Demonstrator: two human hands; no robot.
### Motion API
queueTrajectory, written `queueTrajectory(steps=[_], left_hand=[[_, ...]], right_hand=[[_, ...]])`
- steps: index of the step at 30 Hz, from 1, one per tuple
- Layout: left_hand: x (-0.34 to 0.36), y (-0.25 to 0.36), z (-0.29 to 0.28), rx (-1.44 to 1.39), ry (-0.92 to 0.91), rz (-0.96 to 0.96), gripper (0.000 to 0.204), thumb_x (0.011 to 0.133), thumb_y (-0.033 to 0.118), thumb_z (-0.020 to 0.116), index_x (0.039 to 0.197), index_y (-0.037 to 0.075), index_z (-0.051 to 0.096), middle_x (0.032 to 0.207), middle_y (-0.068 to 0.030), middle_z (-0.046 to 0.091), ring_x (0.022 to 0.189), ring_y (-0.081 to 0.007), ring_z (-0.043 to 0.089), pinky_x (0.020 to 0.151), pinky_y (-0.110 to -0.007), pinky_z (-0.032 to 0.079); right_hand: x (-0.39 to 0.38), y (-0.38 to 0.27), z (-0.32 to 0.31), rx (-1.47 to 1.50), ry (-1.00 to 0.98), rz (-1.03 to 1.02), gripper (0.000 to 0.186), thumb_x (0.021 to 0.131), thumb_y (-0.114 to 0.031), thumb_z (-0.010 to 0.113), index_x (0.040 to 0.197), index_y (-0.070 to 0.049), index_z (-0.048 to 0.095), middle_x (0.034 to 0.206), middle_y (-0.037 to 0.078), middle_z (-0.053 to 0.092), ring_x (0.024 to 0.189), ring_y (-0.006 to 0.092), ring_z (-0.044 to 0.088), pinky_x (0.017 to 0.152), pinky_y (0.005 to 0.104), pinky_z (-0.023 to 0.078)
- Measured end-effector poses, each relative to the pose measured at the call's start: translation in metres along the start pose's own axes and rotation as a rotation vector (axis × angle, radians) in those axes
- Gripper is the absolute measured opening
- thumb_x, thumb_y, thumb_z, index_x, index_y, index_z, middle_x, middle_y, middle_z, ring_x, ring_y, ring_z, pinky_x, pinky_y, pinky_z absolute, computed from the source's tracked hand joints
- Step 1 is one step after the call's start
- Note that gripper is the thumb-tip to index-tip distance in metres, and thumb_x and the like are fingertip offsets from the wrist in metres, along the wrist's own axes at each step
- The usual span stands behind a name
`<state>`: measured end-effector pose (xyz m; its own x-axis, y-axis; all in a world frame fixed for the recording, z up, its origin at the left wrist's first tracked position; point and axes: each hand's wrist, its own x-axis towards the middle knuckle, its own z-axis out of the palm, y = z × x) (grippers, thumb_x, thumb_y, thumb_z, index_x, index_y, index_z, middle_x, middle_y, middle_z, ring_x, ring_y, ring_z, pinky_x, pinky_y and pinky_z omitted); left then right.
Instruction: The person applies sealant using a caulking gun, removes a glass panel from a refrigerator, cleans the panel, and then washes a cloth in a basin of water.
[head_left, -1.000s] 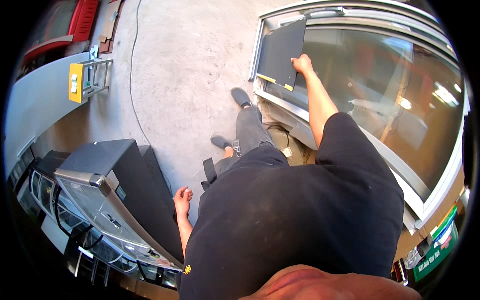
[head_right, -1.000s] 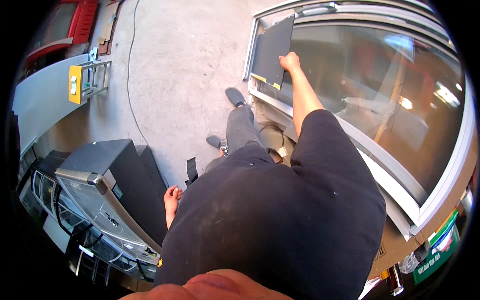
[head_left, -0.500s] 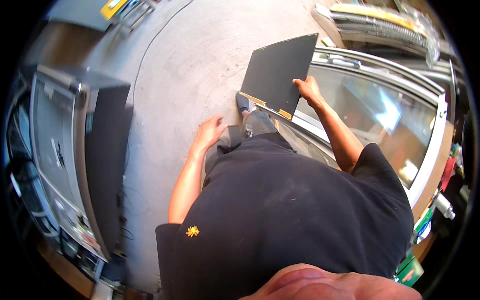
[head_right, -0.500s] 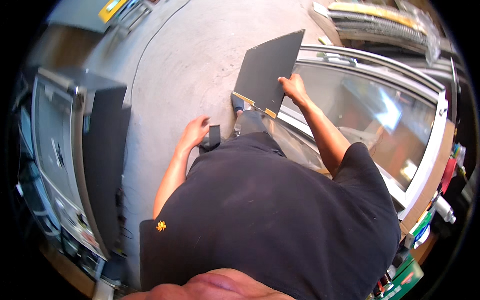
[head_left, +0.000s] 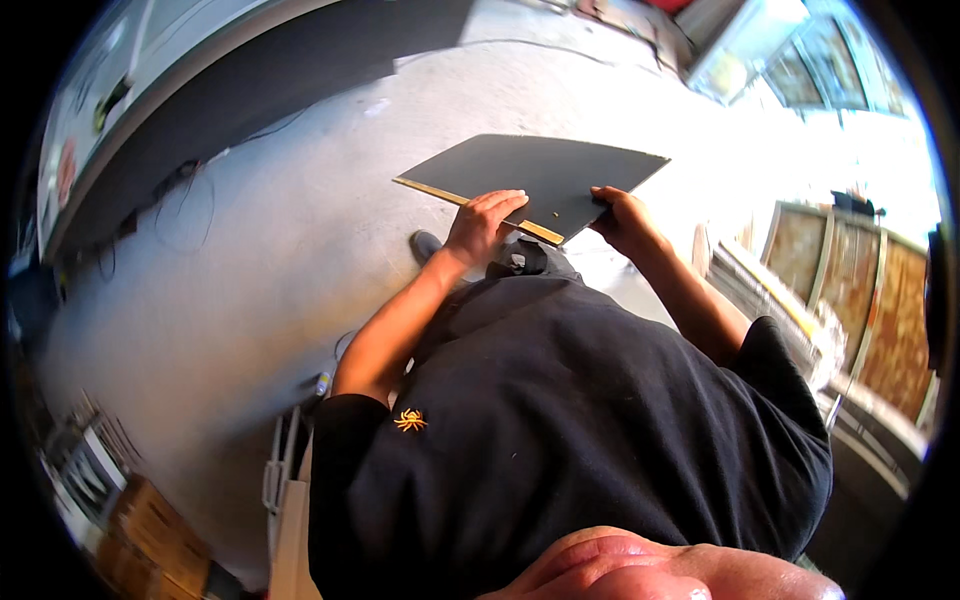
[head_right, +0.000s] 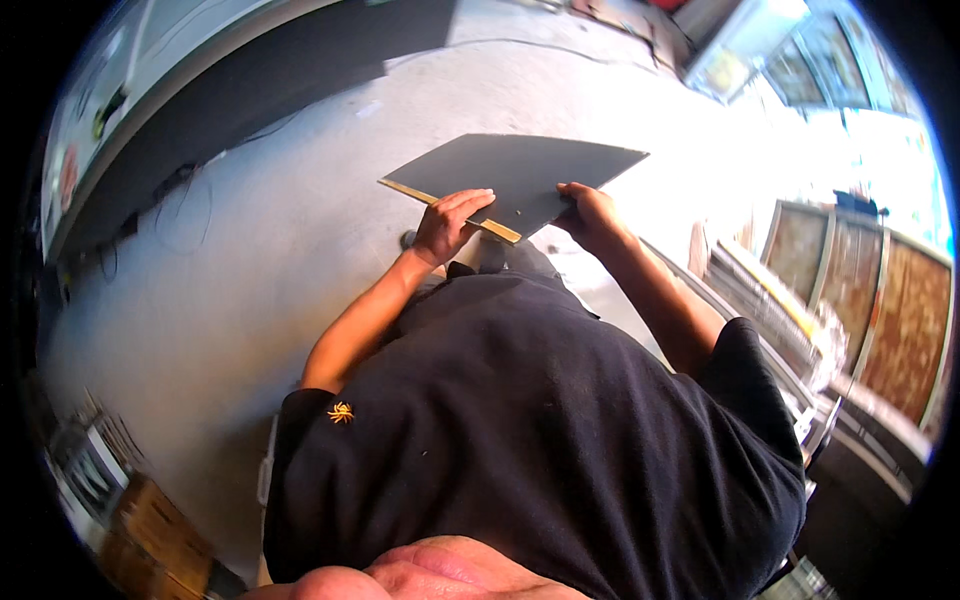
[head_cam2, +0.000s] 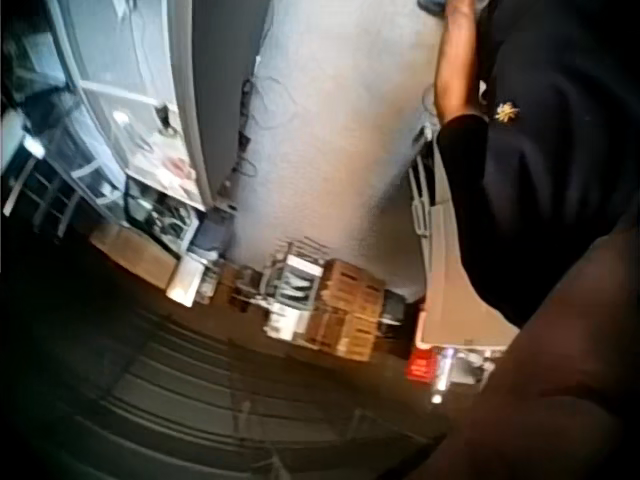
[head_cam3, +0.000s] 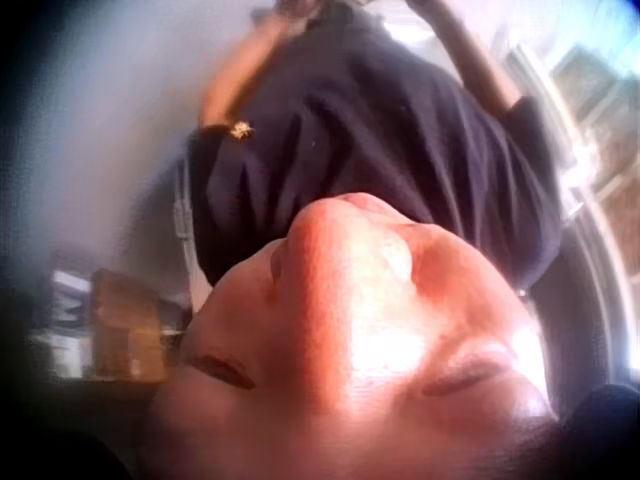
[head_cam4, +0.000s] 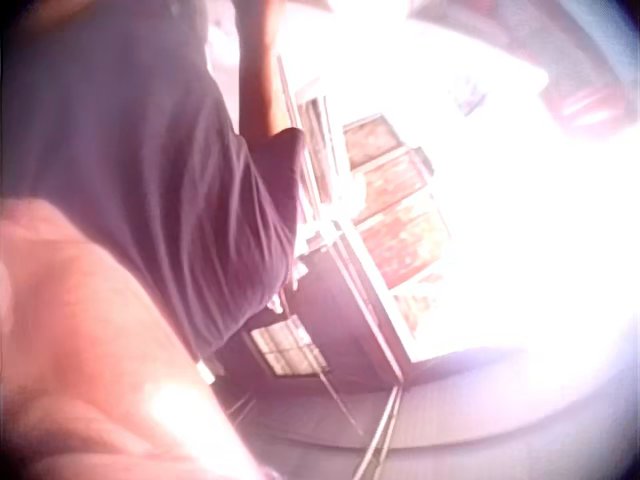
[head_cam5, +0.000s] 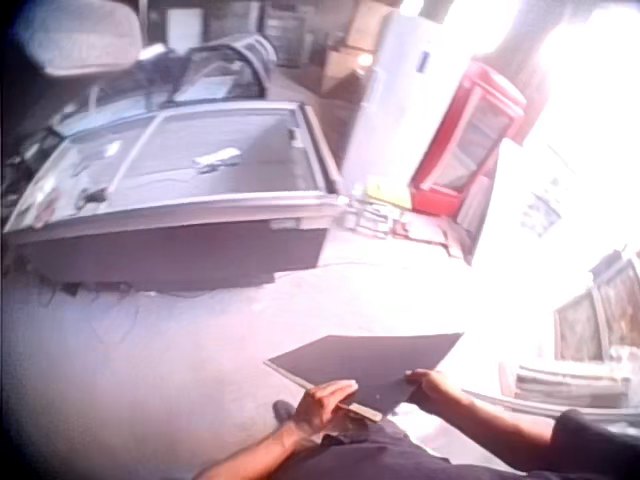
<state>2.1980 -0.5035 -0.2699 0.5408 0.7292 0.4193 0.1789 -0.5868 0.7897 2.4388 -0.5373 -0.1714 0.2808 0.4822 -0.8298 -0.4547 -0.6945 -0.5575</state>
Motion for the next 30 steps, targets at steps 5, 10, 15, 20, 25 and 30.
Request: queueTrajectory(steps=[5,10,15,20,25,30], left_hand=[[-0.001,0.111,0.027,0.154,0.303,-0.173,0.037,0.066,-0.011,0.063,0.101,0.003,0.066,0.103,-0.0118,0.069,0.098,-0.0298,0.065,0.085,-0.036,0.052],[-0.003,0.207,-0.004,0.357,0.554,-0.205,0.030,0.065,-0.009,0.072,0.091,0.003,0.065,0.088,-0.0112,0.069,0.082,-0.0276,0.068,0.070,-0.032,0.054],[0.006,0.358,-0.038,0.617,0.698,-0.346,0.017,0.073,0.013,0.079,0.082,0.005,0.066,0.072,-0.0086,0.067,0.064,-0.0240,0.065,0.057,-0.030,0.049],[-0.048,0.396,-0.245,0.725,0.841,-0.470,0.016,0.077,0.015,0.077,0.085,0.003,0.070,0.075,-0.0082,0.068,0.066,-0.0195,0.064,0.063,-0.029,0.049],[-0.125,0.414,-0.367,0.817,1.301,-0.712,0.021,0.078,0.015,0.076,0.091,0.001,0.067,0.082,-0.0063,0.069,0.071,-0.0148,0.060,0.072,-0.029,0.049],[-0.199,0.461,-0.462,0.988,1.656,-0.680,0.016,0.085,0.011,0.070,0.094,-0.002,0.066,0.085,0.0002,0.065,0.076,-0.0073,0.052,0.071,-0.024,0.045]], right_hand=[[-0.010,-0.037,-0.067,-0.211,-0.445,0.001,0.017,0.094,-0.014,0.049,0.094,0.002,0.053,0.086,0.012,0.059,0.074,0.0192,0.060,0.065,0.0261,0.053],[-0.080,-0.086,-0.042,-0.171,-0.795,0.394,0.029,0.096,-0.022,0.043,0.102,0.006,0.050,0.072,0.010,0.058,0.058,0.0130,0.057,0.041,0.0164,0.039],[-0.188,-0.134,-0.034,-0.297,-1.143,0.655,0.045,0.098,-0.036,0.043,0.107,0.005,0.058,0.072,0.011,0.063,0.051,0.0092,0.052,0.040,0.0153,0.036],[-0.269,-0.133,0.173,-0.623,-1.500,0.441,0.061,0.096,-0.055,0.043,0.113,0.001,0.061,0.073,0.012,0.065,0.052,0.0147,0.059,0.042,0.0198,0.040],[-0.287,-0.114,0.342,-0.586,-1.596,-0.808,0.038,0.098,-0.035,0.051,0.094,0.001,0.063,0.072,0.008,0.064,0.055,0.0123,0.059,0.050,0.0241,0.044],[-0.332,-0.072,0.522,-0.240,-1.407,-1.200,0.042,0.099,-0.032,0.048,0.127,0.000,0.047,0.120,0.010,0.054,0.113,0.0177,0.052,0.094,0.0331,0.042]])
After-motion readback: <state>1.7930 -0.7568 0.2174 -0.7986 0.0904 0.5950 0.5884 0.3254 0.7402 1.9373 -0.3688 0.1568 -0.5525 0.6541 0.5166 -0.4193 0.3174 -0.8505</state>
